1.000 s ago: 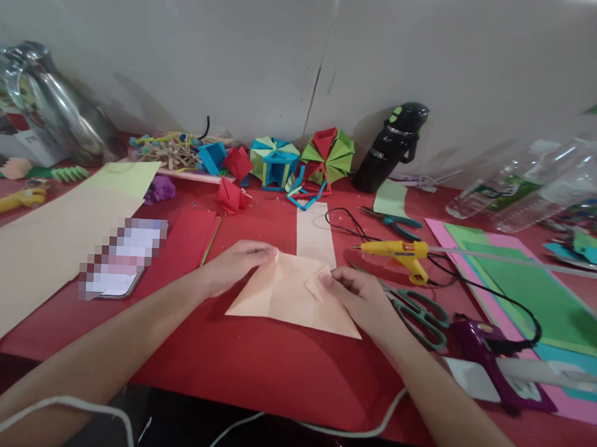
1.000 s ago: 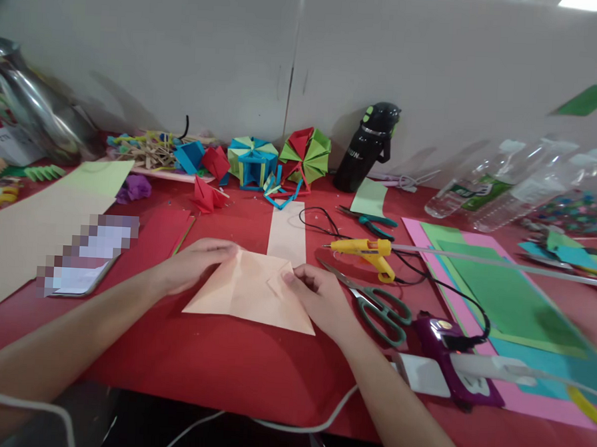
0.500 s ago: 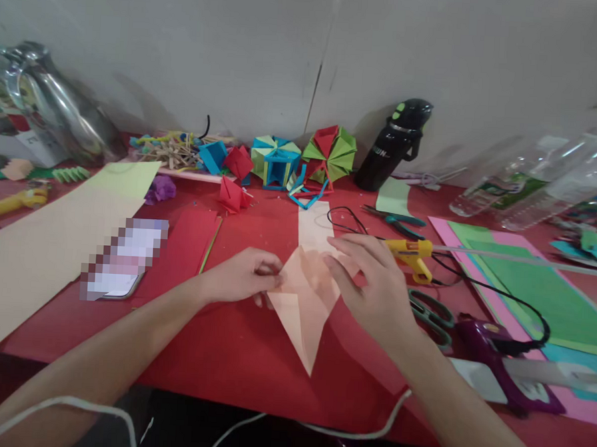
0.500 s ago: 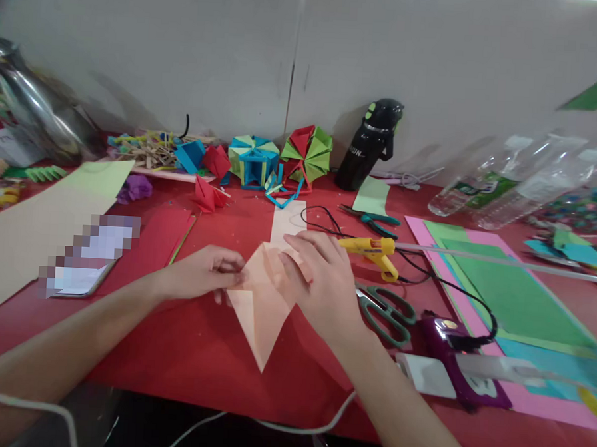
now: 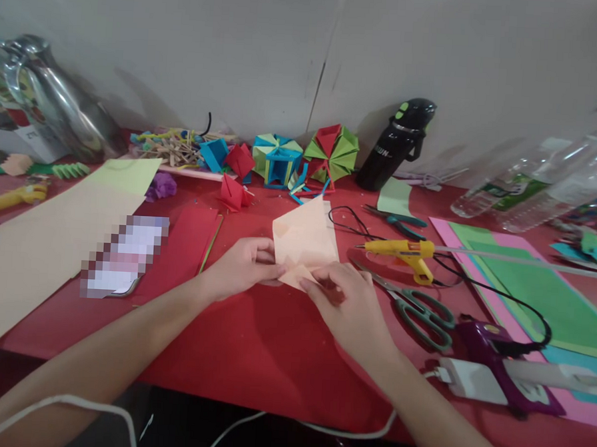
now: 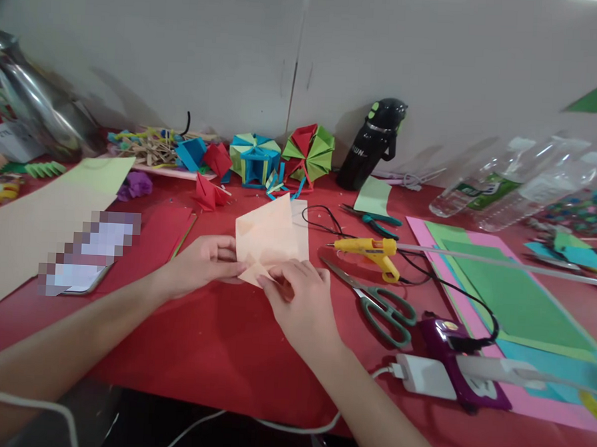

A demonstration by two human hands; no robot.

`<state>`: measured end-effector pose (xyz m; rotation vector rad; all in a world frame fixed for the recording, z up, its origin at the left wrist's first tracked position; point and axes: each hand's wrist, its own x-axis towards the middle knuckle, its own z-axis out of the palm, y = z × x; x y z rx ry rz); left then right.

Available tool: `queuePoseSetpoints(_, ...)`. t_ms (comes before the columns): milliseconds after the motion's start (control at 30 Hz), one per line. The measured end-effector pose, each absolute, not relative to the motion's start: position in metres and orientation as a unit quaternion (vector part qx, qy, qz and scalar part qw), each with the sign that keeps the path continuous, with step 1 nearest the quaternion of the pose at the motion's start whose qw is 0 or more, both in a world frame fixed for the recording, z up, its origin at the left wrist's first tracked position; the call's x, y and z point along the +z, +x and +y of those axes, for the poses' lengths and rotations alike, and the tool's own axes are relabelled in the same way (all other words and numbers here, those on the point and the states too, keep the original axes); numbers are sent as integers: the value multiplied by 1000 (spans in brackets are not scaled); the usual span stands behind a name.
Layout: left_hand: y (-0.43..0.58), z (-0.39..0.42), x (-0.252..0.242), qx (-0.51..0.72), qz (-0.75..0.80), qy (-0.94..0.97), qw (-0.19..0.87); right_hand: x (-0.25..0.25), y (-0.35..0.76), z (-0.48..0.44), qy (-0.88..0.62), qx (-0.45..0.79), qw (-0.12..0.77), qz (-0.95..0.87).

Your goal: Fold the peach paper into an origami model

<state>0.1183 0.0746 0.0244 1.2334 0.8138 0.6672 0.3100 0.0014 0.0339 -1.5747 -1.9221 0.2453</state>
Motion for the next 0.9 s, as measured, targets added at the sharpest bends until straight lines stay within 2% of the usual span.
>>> queuePoseSetpoints(167,118,75,22,278,342,573,691,37,312,3,-607,129,336,-709)
queuePoseSetpoints(900,121,70,22,247,309,586,708,31,317,8,-625,219,307,-684)
